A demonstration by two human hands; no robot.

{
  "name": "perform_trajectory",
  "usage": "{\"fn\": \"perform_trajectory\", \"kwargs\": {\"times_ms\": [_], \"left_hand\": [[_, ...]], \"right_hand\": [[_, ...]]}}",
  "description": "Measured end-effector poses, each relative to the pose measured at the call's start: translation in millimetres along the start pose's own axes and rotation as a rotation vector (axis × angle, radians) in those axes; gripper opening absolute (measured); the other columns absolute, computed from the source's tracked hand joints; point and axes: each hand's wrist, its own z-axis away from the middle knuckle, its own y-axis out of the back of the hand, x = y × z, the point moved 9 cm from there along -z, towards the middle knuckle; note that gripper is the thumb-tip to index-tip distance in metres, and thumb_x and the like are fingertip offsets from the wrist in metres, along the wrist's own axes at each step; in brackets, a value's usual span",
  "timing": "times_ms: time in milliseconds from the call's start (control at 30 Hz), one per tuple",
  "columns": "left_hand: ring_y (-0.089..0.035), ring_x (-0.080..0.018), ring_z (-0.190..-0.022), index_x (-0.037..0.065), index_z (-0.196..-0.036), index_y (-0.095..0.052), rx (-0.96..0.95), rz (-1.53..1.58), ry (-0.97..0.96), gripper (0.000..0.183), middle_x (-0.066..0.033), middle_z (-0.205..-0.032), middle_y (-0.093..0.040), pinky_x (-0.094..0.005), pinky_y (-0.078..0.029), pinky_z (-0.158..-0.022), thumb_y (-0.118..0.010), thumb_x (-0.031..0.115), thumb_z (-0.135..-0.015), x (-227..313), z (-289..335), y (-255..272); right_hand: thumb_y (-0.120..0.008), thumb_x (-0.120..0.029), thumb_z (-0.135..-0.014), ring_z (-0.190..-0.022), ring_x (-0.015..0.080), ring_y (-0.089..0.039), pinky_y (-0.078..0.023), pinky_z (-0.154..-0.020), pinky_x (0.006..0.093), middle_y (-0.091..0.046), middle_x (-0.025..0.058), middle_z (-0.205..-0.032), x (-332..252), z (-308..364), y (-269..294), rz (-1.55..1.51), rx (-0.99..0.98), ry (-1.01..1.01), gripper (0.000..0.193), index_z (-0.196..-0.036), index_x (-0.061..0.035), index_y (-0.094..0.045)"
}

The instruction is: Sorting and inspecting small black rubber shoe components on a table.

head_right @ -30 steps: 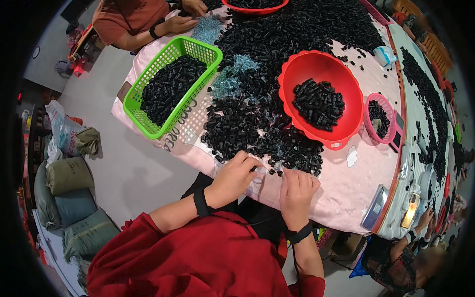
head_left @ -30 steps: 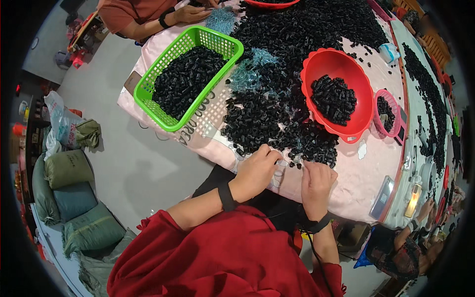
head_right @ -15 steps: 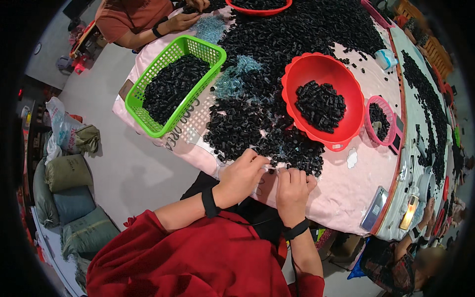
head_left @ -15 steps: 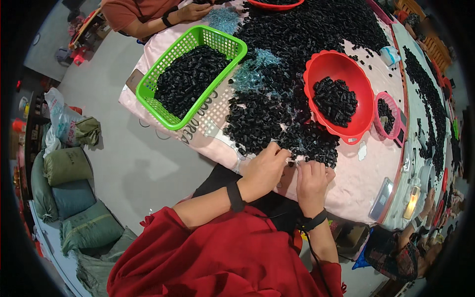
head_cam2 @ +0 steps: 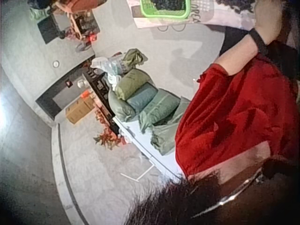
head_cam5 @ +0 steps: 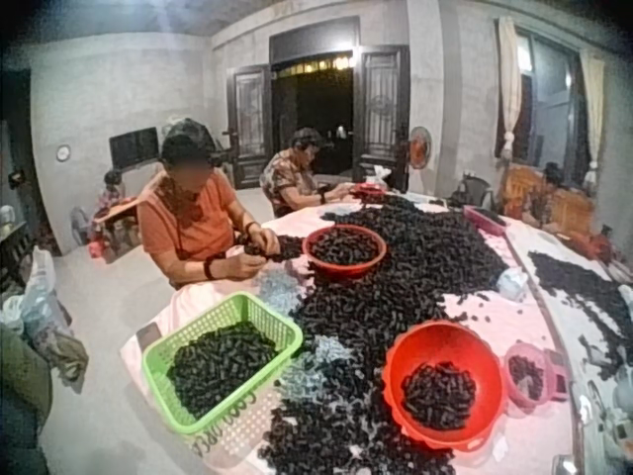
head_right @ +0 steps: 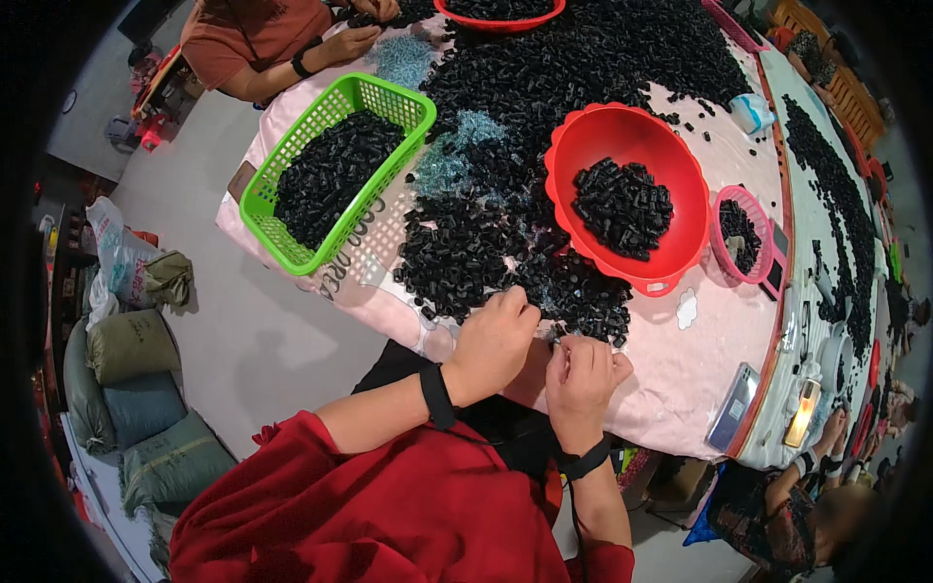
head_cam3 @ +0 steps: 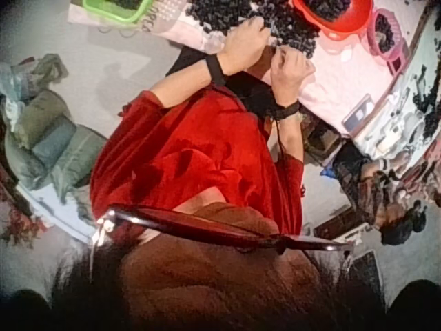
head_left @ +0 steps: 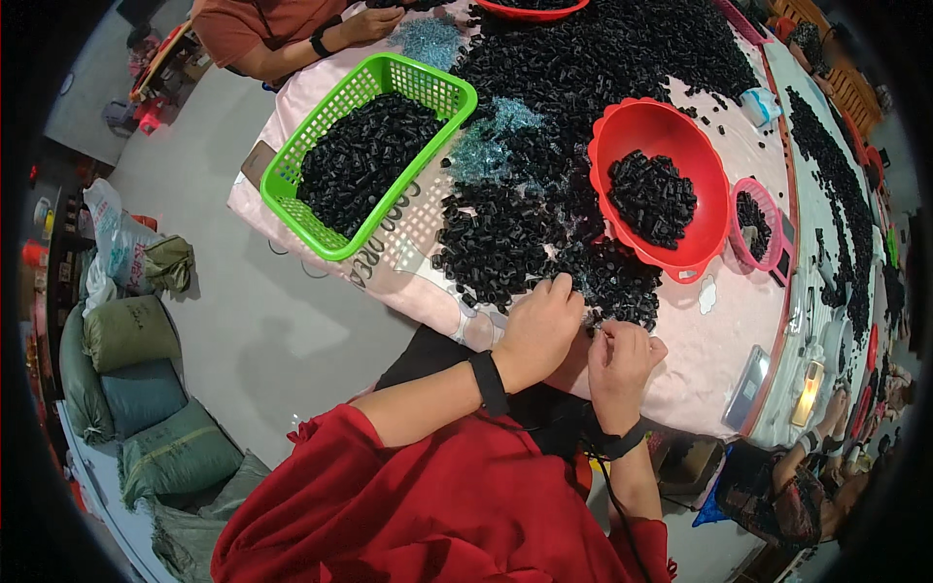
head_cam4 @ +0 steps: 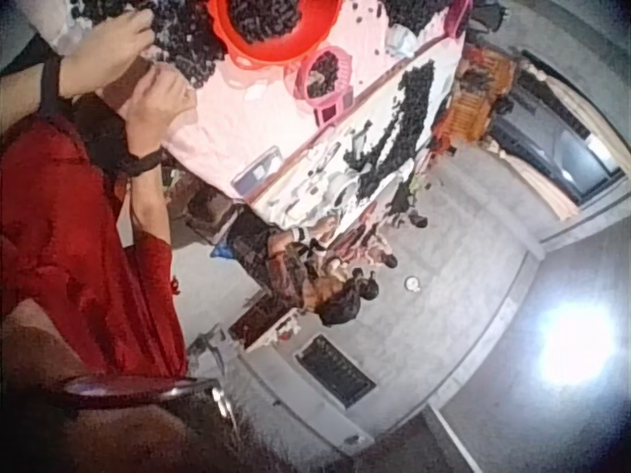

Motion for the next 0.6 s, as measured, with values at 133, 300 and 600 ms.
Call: {"fn": "perform_trajectory", "kwargs": {"times_ms": [133,300,600], "left_hand": [[-0.059,-0.029,-0.083,0.003,-0.084,-0.058,-0.038,-0.053,0.015,0.011,-0.013,-0.093,-0.051,-0.0379,-0.054,-0.065,-0.063,0.005,-0.075,0,-1,0],[-0.06,-0.0297,-0.082,0.002,-0.082,-0.057,0.008,-0.006,0.007,0.01,-0.0136,-0.092,-0.052,-0.0376,-0.054,-0.063,-0.063,0.005,-0.075,-1,-1,0],[-0.061,-0.0311,-0.079,-0.001,-0.082,-0.056,-0.007,-0.017,0.026,0.01,-0.0165,-0.09,-0.052,-0.0392,-0.054,-0.063,-0.062,0.002,-0.074,-1,-7,-9]], "right_hand": [[-0.072,0.0,-0.077,-0.086,0.0226,-0.06,-0.035,-0.086,0.0397,-0.064,0.0048,-0.092,3,2,2,-0.007,-0.01,-0.015,0.023,-0.095,-0.0078,-0.06],[-0.071,0.001,-0.078,-0.085,0.0224,-0.059,-0.035,-0.085,0.0395,-0.063,0.0045,-0.09,2,5,-1,-0.029,-0.039,-0.022,0.021,-0.094,-0.0075,-0.06],[-0.068,-0.003,-0.086,-0.09,0.0219,-0.059,-0.035,-0.086,0.0394,-0.063,0.005,-0.093,-1,6,-5,0.076,-0.058,0.018,0.019,-0.103,-0.0075,-0.064]]}}
